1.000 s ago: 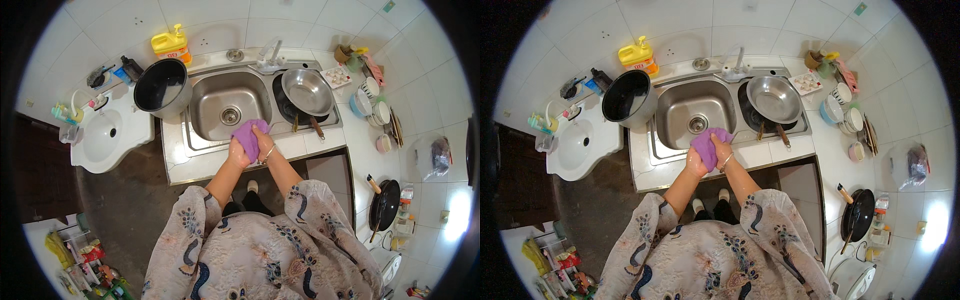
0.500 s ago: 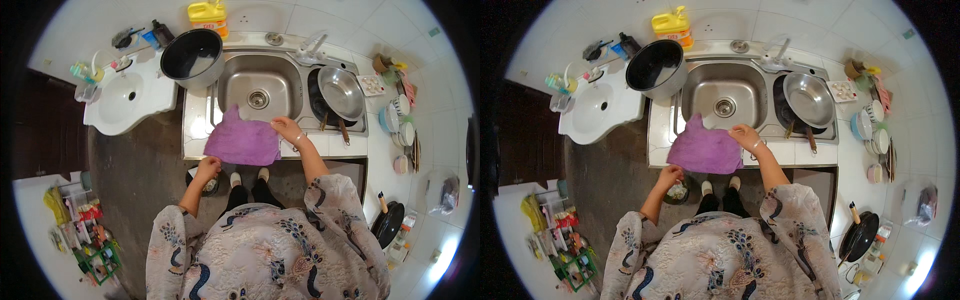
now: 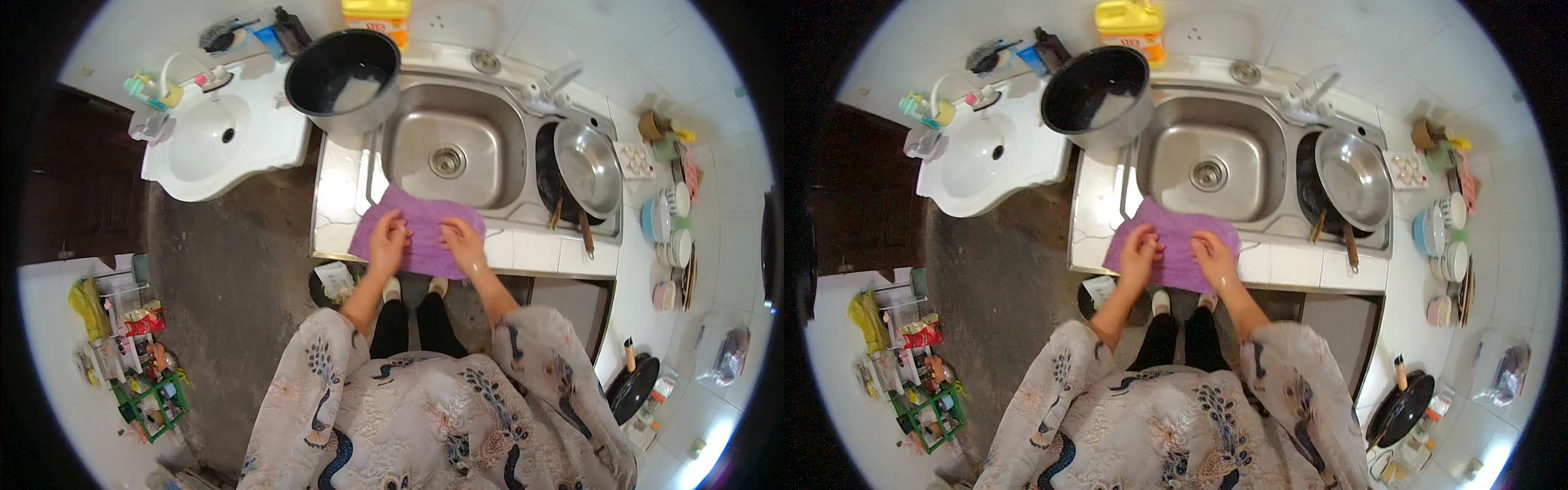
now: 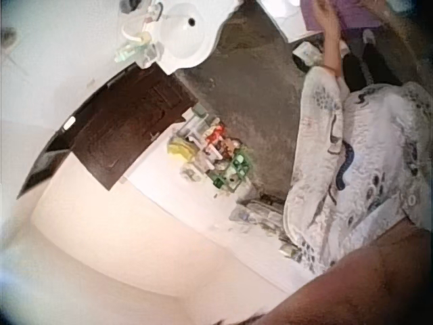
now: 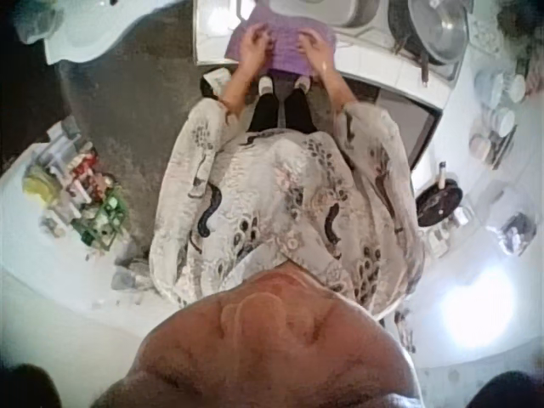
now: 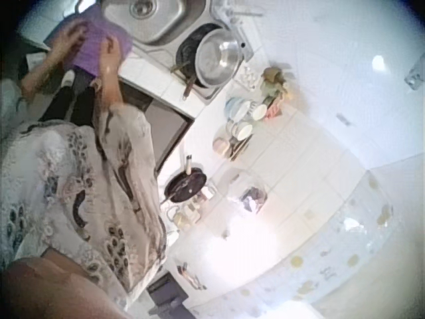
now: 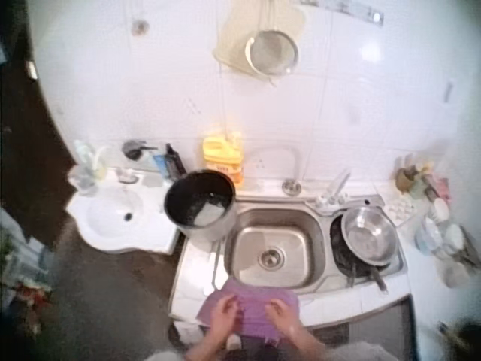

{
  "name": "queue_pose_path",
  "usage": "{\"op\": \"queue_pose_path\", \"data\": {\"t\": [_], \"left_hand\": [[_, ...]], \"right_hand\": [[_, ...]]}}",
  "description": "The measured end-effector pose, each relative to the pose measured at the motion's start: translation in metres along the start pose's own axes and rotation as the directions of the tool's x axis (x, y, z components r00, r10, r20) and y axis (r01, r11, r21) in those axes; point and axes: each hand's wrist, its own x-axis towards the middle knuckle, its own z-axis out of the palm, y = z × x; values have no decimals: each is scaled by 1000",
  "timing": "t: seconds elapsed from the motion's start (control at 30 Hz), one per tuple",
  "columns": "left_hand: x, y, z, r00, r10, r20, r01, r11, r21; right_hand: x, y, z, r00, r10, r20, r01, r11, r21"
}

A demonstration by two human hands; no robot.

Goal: The person cleans a kitchen sink and countertop using a purple cloth and a scrubber. They wipe the sink basin, faucet, and surrounding counter areas, then organize bowls, chopsticks, and a grater. Finally, they scrub a frying pan with a spatula and scrubber.

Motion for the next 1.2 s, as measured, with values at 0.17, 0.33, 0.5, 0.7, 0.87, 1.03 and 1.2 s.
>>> {"op": "queue_pose_path", "data": {"t": [0.17,0.33,0.5,0.7,0.87,1.03,1.2], "left_hand": [[-34,25,14,875,368,313,-418,251,873],[21,22,-26,865,354,355,-443,210,872],[66,39,-84,814,324,483,-555,187,811],[125,52,-125,816,341,466,-523,96,847],[137,48,-135,776,435,457,-523,39,851],[30,8,-130,889,365,277,-310,34,950],[-28,-8,-81,905,331,267,-308,79,948]], "right_hand": [[-36,-3,11,796,-601,75,283,261,-923],[3,-4,60,878,-459,139,217,121,-969],[64,-6,112,876,-433,214,301,144,-943],[111,-23,147,905,-415,96,265,372,-890],[131,-49,141,893,-450,34,192,312,-930],[62,7,154,839,-470,273,353,90,-931],[-10,26,109,849,-445,284,384,153,-910]]}}
